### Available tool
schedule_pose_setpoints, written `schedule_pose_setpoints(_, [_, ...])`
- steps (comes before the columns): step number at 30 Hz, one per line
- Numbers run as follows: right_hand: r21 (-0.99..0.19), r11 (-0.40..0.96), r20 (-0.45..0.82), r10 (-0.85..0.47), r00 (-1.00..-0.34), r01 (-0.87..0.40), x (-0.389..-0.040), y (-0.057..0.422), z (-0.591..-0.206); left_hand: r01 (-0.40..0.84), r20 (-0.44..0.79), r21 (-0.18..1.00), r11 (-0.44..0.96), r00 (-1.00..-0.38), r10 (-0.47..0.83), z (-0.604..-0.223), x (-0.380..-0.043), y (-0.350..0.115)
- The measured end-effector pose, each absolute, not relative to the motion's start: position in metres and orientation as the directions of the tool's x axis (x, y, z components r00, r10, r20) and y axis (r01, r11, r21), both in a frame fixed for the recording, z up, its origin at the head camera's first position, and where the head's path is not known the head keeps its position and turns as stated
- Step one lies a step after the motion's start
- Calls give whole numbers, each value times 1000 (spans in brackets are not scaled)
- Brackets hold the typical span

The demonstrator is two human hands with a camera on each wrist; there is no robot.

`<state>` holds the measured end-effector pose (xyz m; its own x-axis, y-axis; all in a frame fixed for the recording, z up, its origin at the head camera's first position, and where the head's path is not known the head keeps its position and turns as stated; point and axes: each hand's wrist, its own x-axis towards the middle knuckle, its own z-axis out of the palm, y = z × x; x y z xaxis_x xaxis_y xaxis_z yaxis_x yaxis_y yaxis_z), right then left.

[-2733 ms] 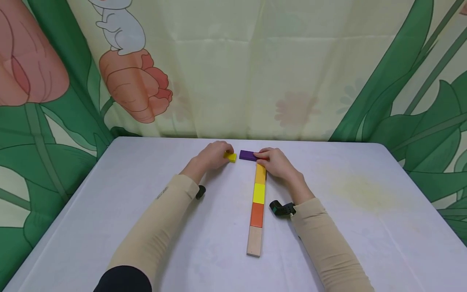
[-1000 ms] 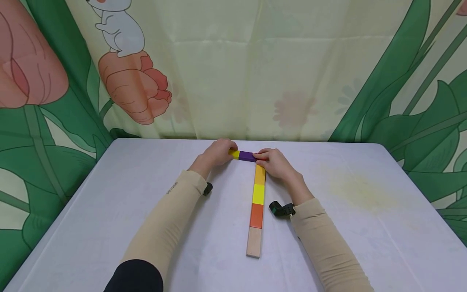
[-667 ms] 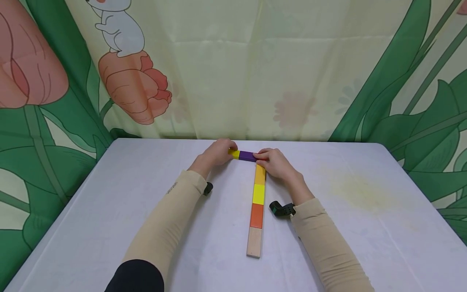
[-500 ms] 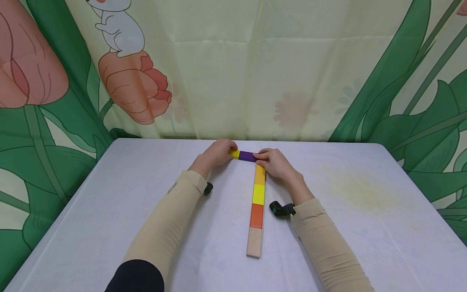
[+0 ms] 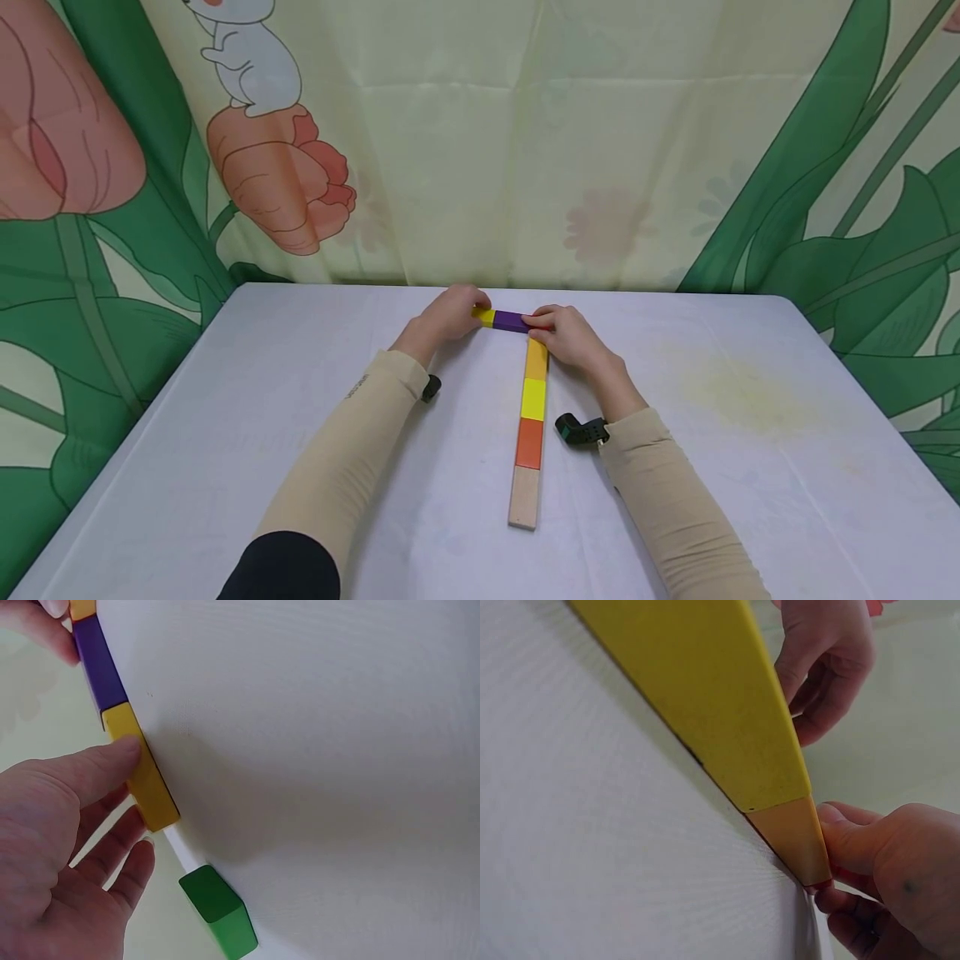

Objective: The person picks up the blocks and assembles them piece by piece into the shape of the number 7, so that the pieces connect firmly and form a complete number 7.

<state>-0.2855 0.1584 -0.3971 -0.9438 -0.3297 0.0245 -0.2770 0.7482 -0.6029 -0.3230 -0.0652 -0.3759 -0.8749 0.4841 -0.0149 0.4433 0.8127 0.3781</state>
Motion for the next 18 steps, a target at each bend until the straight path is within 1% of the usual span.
schedule_pose_setpoints(5, [-599, 750, 23, -333, -943, -280, -286, 158, -397, 463, -6, 370, 805, -866, 501, -376, -323, -65])
schedule_pose_setpoints(12, [-611, 749, 3, -320, -947, -256, -286, 158, -397, 434, -29, 389, 813, -876, 482, -375, -322, -65])
schedule_pose_setpoints(18, [-619, 747, -2, -310, -951, -242, -285, 157, -397, 429, -26, 409, 806, -877, 480, -376, -323, -67])
